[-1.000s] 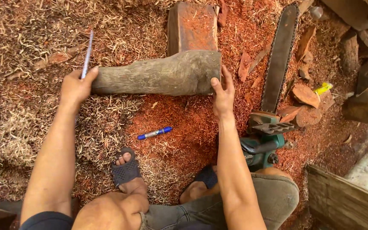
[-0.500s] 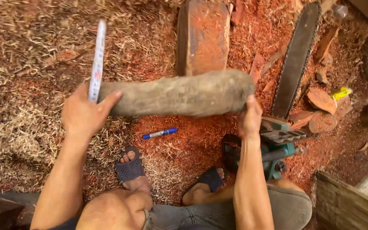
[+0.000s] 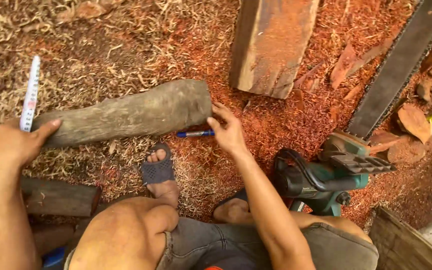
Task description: The person kneels on the ground, measures a log with a tape measure, marks it with a marker, and cuts the log with a chainsaw. They then pick up the cut piece, measure its cut end with the tape measure, and set it down among other cut wood pieces.
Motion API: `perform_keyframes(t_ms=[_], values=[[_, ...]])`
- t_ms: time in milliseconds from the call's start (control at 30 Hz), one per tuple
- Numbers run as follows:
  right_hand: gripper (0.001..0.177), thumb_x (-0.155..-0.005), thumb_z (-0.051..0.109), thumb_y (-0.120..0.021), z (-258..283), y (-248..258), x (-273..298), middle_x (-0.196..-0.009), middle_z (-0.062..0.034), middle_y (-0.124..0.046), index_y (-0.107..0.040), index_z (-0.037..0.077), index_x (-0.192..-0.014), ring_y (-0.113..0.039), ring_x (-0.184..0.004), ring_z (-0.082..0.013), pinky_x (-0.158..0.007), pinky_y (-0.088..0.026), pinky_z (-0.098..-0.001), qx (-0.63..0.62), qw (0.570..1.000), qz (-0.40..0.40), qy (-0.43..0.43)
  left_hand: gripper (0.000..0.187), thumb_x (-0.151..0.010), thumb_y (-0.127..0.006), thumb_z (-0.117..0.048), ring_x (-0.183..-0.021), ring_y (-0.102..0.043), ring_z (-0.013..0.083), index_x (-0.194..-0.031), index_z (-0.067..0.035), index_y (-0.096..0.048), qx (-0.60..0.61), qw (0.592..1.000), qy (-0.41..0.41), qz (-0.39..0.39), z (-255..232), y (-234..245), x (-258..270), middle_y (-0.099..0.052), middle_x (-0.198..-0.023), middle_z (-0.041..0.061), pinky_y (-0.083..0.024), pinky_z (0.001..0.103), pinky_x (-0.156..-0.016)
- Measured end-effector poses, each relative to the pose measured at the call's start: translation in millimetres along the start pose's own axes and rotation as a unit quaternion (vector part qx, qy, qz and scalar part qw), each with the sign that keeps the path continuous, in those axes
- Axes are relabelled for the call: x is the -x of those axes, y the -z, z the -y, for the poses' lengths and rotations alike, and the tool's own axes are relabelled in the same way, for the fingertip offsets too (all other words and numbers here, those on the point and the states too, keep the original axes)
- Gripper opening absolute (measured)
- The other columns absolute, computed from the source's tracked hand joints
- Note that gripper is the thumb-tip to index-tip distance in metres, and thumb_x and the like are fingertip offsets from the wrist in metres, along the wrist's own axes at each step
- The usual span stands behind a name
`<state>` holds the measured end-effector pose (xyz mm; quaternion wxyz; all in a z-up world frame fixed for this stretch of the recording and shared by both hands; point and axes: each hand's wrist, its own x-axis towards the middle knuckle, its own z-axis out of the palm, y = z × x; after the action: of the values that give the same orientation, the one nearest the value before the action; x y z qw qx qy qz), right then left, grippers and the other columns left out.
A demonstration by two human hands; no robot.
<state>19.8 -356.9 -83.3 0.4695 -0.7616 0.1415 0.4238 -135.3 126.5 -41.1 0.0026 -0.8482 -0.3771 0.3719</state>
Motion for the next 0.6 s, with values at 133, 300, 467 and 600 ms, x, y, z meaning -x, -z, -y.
perform_keyframes(t_ms=[133,300,467,600], values=[[0.036,-0.093,0.012,-0.069,-8,2,-10,-0.153,-0.0101,-0.054,-0.067,0.009,-0.129,-0.058,-0.135,-0.0292,-0.108,-0.053,-0.0473,0.026,1.000,-0.002,0.014,0.084,-0.086,-0.070,-0.075,-0.077,-0.073,0.0368,-0.133,-0.005,-0.067,-0.039,0.999,-0.007,-0.005,-86,94,59,-0.075,-0.096,0.023,-0.058,0.048,-0.065],[0.032,-0.097,0.009,-0.066,-21,-5,-5,-0.138,-0.0128,-0.067,-0.071,0.008,-0.128,-0.066,-0.125,-0.0261,-0.109,-0.053,-0.0411,0.024,0.996,-0.064,0.055,0.072,-0.098,-0.028,-0.072,-0.059,-0.073,0.0255,-0.144,-0.022,-0.049,-0.116,0.939,-0.231,0.227,-189,125,91,-0.072,-0.072,0.008,-0.058,0.045,-0.049],[0.030,-0.100,0.016,-0.063,-29,-16,4,-0.128,-0.0126,-0.072,-0.071,0.009,-0.128,-0.069,-0.118,-0.0245,-0.105,-0.056,-0.0400,-0.018,0.991,-0.119,0.055,0.049,-0.107,-0.033,-0.054,-0.062,-0.068,0.0292,-0.119,-0.016,-0.063,-0.069,0.891,-0.436,0.105,-208,50,76,-0.072,-0.071,0.009,-0.054,0.047,-0.054],[0.031,-0.104,0.028,-0.061,-34,-24,3,-0.121,-0.0136,-0.075,-0.072,0.010,-0.126,-0.070,-0.113,-0.0244,-0.100,-0.058,-0.0409,-0.061,0.984,-0.151,0.071,0.039,-0.105,-0.039,-0.045,-0.054,-0.070,0.0245,-0.107,-0.015,-0.064,-0.065,0.880,-0.451,0.135,-222,61,76,-0.070,-0.086,0.008,-0.058,0.044,-0.047]])
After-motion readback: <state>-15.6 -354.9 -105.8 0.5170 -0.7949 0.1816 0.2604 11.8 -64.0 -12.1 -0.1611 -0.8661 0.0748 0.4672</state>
